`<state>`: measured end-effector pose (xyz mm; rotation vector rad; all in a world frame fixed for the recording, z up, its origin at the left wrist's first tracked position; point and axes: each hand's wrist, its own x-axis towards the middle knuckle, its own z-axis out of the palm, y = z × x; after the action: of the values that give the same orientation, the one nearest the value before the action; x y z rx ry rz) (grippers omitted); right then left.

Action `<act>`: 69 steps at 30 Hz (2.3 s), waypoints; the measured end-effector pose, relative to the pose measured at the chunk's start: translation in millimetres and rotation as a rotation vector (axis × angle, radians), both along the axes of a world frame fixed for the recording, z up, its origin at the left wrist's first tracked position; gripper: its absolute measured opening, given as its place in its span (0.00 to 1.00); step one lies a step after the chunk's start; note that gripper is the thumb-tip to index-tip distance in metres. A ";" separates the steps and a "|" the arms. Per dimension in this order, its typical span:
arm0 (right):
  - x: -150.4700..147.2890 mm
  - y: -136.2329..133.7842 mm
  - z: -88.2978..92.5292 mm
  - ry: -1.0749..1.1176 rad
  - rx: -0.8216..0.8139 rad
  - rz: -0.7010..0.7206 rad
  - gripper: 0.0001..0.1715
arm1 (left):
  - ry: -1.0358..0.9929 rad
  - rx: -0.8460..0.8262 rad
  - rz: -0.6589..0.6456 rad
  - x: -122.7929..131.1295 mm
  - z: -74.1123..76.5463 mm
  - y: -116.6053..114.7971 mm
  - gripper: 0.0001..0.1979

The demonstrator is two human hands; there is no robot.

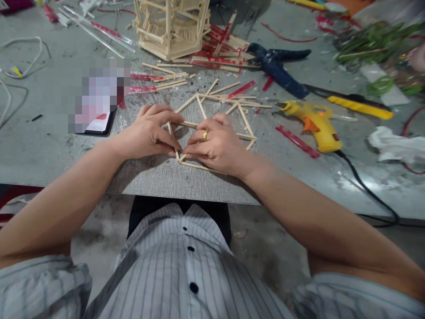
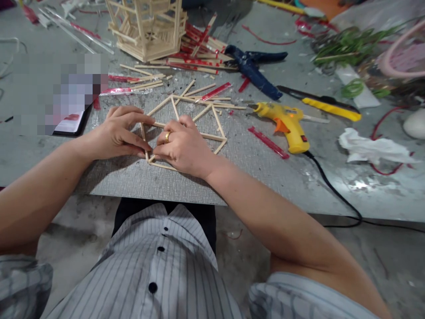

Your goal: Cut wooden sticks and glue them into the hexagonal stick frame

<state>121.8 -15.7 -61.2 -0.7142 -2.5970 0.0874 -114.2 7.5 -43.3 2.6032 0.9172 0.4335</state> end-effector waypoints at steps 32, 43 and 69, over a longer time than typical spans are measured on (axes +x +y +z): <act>70.5 41.3 -0.2 0.067 -0.078 -0.302 0.16 | 0.213 0.291 0.258 58.3 30.7 -25.3 0.17; 60.9 41.3 0.6 0.039 -0.170 -0.363 0.13 | 0.394 0.200 0.310 83.7 23.5 -7.1 0.11; 62.1 41.9 -0.1 0.089 -0.150 -0.301 0.18 | 0.198 0.206 0.199 71.4 8.5 4.1 0.13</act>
<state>183.9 26.3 -61.2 -1.1198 -2.3872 0.2168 -42.9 11.6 -34.8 2.7901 1.2663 0.3397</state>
